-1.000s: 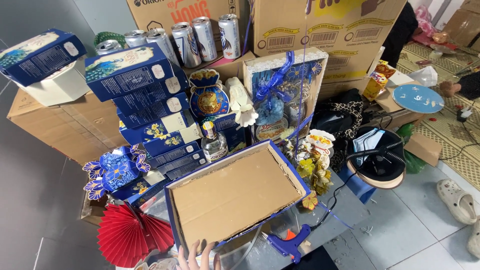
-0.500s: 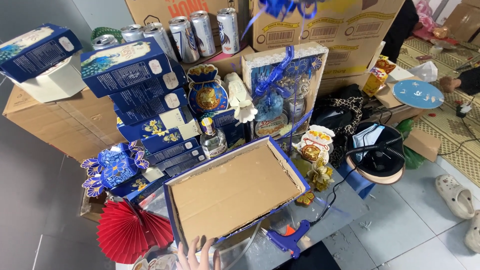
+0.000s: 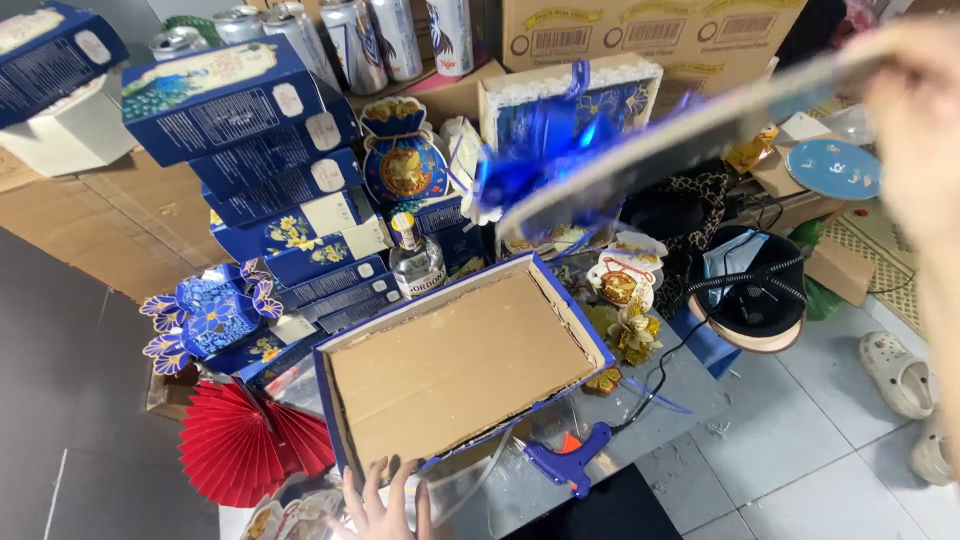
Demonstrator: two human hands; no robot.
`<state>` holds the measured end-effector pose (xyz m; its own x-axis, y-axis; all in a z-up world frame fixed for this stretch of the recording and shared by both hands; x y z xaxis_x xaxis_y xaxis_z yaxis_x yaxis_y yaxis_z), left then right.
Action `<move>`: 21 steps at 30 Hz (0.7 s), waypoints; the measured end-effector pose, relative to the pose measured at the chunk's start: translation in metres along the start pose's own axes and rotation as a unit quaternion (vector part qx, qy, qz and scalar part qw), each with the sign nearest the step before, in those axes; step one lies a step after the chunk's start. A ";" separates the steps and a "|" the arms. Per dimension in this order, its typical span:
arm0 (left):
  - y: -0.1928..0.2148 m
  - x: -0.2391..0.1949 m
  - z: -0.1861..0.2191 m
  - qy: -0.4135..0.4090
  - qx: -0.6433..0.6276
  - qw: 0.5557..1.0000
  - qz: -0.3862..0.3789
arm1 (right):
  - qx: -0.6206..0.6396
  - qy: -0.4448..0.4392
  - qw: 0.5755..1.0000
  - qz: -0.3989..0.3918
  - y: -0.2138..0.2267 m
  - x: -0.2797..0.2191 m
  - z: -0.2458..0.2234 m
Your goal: The person uses a hot glue gun to secure a cardboard base and then assembles a decorative gift basket by arranging bottles, ribbons, and other ornaments.
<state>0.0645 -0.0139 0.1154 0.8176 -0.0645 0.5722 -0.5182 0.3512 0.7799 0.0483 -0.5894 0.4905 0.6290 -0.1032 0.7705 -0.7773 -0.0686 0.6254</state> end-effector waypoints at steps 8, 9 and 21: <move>0.031 0.064 0.070 0.153 -0.454 0.868 -0.126 | 0.240 0.160 0.953 0.092 -0.021 -0.140 -0.153; 0.005 0.054 0.087 0.274 -0.573 0.734 -0.241 | 0.197 0.089 0.974 0.062 -0.029 -0.161 -0.153; 0.011 0.021 0.130 0.560 -0.633 0.451 -0.288 | 0.224 -0.048 0.973 -0.010 -0.042 -0.288 -0.194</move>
<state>0.0430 -0.1331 0.1692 0.7071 -0.2220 -0.6713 -0.1598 0.8747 -0.4575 -0.0979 -0.3647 0.2662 0.6574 -0.1881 0.7297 -0.7050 -0.4954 0.5074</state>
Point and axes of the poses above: each hand's wrist, its own x-axis towards the middle knuckle, its own y-axis out of the back of the hand, z = x × y, the point moved 10 cm from there along x, towards the middle knuckle, and after that the axes turned 8 degrees about -y, right-handed, at the moved point
